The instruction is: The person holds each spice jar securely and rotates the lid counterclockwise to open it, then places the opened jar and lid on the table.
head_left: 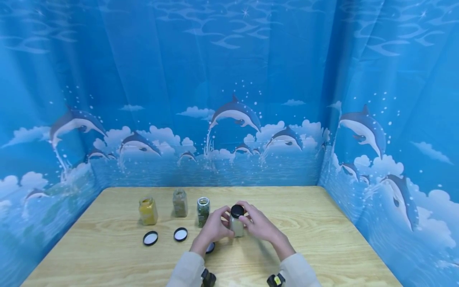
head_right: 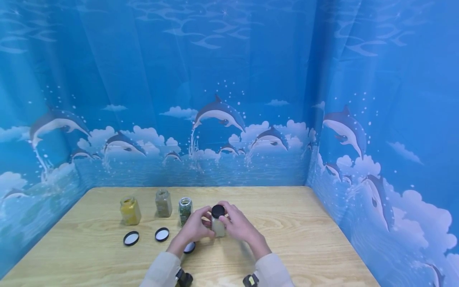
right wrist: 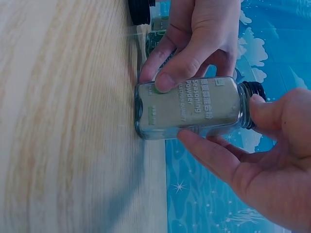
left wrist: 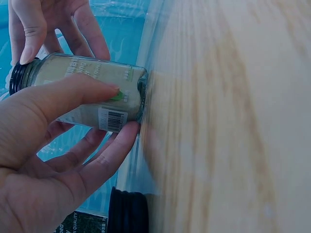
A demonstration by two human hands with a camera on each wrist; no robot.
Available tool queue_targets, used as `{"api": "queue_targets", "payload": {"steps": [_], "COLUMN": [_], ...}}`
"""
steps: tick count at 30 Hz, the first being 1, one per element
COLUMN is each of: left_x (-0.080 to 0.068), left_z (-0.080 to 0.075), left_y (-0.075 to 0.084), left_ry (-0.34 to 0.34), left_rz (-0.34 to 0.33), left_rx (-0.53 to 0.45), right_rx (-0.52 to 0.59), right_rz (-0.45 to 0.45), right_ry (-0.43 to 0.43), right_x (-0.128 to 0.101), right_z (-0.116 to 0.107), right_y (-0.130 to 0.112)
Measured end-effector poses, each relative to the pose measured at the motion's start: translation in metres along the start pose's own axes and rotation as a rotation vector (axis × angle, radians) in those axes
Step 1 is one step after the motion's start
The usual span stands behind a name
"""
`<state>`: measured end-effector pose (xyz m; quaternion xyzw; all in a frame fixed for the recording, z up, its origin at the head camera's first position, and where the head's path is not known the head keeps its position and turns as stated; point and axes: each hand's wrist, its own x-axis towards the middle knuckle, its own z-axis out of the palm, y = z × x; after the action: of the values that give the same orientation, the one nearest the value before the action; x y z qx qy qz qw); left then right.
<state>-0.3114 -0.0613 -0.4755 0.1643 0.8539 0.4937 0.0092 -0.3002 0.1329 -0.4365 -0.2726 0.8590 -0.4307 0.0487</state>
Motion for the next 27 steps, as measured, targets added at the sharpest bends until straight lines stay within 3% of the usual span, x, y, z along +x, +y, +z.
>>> {"api": "queue_targets", "payload": {"steps": [8, 18, 27], "left_x": [0.0, 0.001, 0.0], "left_z": [0.0, 0.001, 0.0], "left_y": [0.0, -0.001, -0.001], "left_ry": [-0.004, -0.004, -0.017], "left_rz": [-0.015, -0.007, 0.003], "left_rx": [-0.017, -0.02, -0.033], "right_rx": [-0.007, -0.022, -0.093], "right_rz": [0.022, 0.057, 0.036], "right_ry": [0.038, 0.188, 0.157], "right_x": [0.0, 0.002, 0.001], "right_z": [0.002, 0.013, 0.01], "right_y": [0.0, -0.001, -0.002]}}
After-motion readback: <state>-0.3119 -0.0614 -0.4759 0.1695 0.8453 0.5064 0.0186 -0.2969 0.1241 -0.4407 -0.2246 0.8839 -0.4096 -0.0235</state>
